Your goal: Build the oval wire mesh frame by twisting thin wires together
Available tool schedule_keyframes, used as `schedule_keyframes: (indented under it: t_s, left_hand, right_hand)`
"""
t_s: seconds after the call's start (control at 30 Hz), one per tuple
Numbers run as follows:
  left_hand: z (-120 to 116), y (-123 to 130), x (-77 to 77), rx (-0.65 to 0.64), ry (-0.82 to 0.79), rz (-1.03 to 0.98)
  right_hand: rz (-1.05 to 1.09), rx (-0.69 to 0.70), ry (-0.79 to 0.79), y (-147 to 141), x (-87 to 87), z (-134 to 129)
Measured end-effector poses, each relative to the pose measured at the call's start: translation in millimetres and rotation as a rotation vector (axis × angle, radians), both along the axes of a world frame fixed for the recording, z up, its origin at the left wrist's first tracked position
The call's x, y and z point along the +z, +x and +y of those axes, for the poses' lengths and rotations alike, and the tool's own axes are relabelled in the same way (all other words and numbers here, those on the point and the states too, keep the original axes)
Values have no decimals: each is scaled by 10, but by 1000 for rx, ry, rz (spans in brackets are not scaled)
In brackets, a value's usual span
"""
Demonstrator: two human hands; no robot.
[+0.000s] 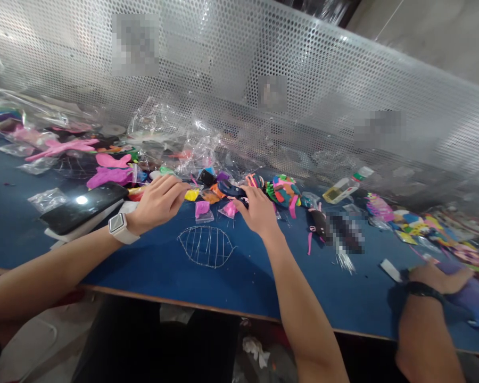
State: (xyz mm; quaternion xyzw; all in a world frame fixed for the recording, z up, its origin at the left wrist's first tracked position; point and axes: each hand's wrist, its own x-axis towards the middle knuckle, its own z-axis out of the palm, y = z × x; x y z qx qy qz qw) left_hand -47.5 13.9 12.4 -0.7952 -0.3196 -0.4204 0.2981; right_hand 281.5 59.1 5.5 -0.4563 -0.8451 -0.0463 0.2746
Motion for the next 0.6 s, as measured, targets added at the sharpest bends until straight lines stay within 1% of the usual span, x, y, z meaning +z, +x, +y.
schedule_keyframes:
  t_s: [0.1,0.13,0.2,0.33,0.43,0.53,0.6]
  left_hand:
    - [19,0,-32,-26,-54,8]
    - [20,3,-44,-38,-66,6]
    - [18,12,-70,-59,-84,-8]
    - [19,36,-128,-79,-115,-23]
    - [17,59,-174,-91,-191,-36]
    - [11,82,-213,-87,-267,-31]
    - [11,94,-230,-85,-302,-42]
  right_hand:
    - [-119,-246,-54,62,-83,91]
    - [-161,-307,-65,73,-116,116]
    - [-202,-370,-73,76,-188,156]
    - [-225,-404,-80,37,-334,211]
    - [-227,-400,-78,7,-411,241]
    - [-199,-396,-69,1,-435,261]
    - [-168,-390,-57,2,-412,262]
